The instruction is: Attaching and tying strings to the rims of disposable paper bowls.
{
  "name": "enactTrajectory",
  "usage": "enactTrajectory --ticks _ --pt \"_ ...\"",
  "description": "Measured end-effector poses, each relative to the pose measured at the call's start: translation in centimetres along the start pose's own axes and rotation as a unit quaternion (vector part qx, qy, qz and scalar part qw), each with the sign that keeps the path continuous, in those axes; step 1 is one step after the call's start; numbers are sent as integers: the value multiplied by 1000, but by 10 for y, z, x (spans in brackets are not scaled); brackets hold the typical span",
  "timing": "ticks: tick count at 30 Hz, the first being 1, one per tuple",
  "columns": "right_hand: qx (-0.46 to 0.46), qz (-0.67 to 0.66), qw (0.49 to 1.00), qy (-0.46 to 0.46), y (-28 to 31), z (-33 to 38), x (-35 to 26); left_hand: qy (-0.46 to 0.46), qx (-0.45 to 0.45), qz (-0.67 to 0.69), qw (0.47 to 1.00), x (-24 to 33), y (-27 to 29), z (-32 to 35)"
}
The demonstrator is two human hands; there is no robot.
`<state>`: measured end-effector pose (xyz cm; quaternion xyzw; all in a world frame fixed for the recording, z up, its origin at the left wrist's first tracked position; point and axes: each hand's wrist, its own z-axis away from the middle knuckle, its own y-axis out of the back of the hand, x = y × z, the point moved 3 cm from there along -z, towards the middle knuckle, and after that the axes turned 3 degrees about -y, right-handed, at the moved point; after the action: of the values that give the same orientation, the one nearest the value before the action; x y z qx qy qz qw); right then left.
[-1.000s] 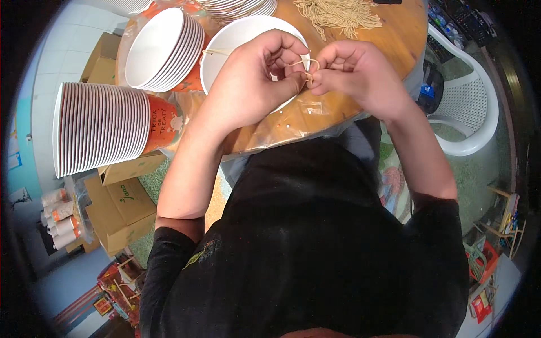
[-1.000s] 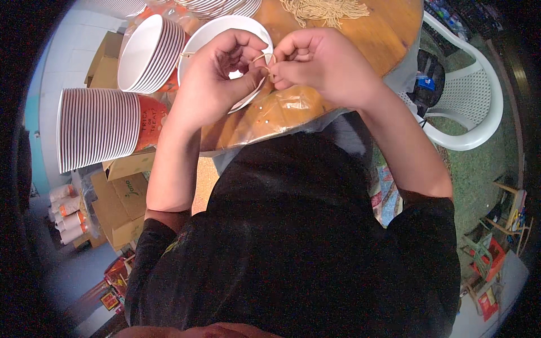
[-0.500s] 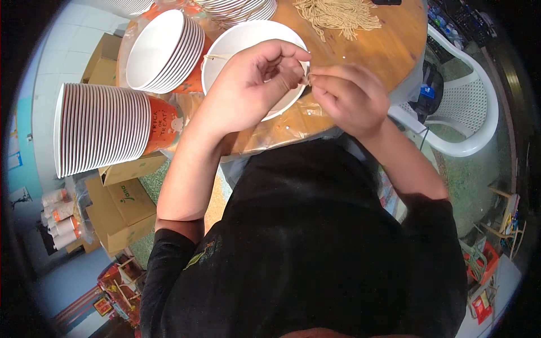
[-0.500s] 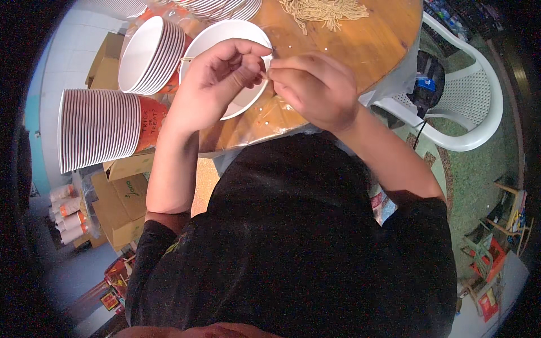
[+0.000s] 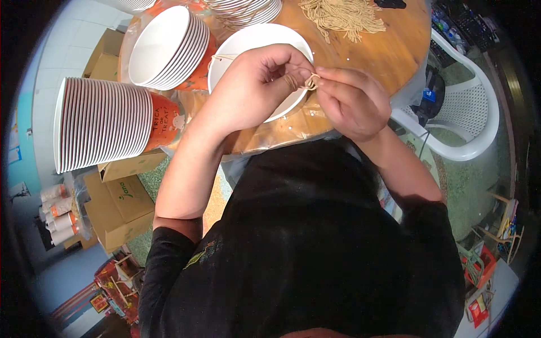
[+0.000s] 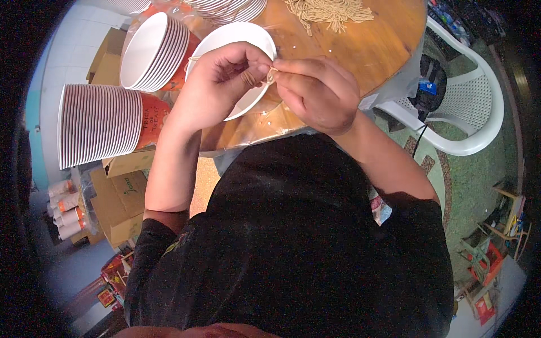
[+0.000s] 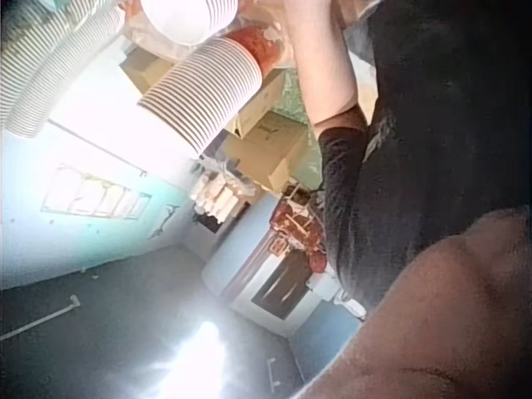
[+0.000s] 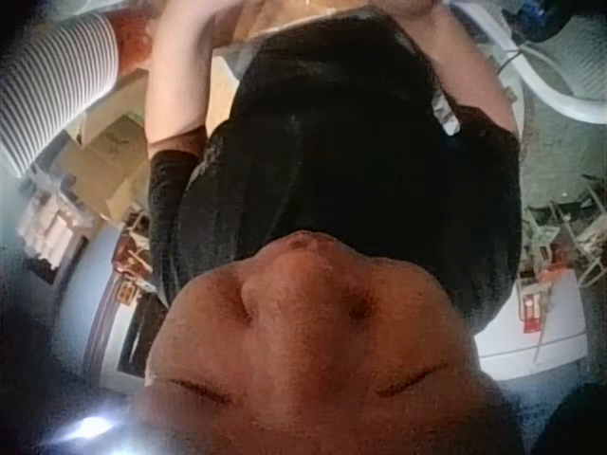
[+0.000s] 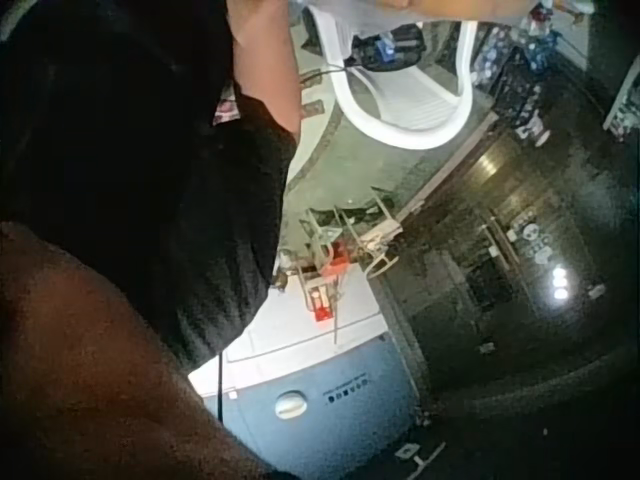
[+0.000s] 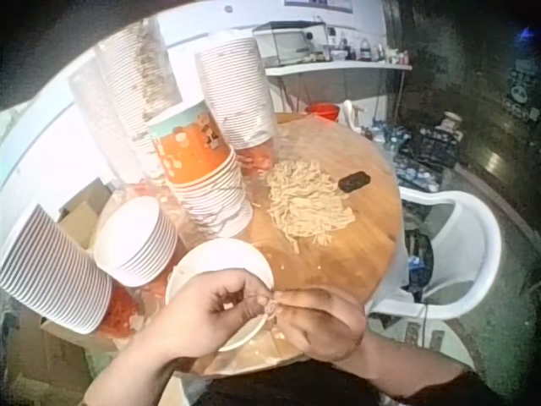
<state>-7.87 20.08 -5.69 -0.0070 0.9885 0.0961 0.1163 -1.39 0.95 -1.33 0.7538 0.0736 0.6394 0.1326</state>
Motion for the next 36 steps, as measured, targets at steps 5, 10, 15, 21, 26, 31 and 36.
enactTrajectory --ticks 5,10,15,21,26,31,36 --pt "-10 -49 996 -78 10 6 -13 57 29 -221 973 14 7 2" --pt "-55 -80 985 -143 11 4 -28 24 61 -294 953 13 5 4" --pt "-71 -122 972 -186 10 4 -32 41 52 -280 958 21 5 5" --pt "87 -416 804 -416 1 16 -22 7 -117 -253 960 51 17 27" --pt "-45 -301 884 -354 14 17 -5 -104 -19 -298 949 47 17 38" --pt "-12 -308 870 -385 14 34 21 -130 171 -127 968 39 33 41" --pt "-57 -455 782 -421 1 31 7 -206 191 11 960 32 19 41"
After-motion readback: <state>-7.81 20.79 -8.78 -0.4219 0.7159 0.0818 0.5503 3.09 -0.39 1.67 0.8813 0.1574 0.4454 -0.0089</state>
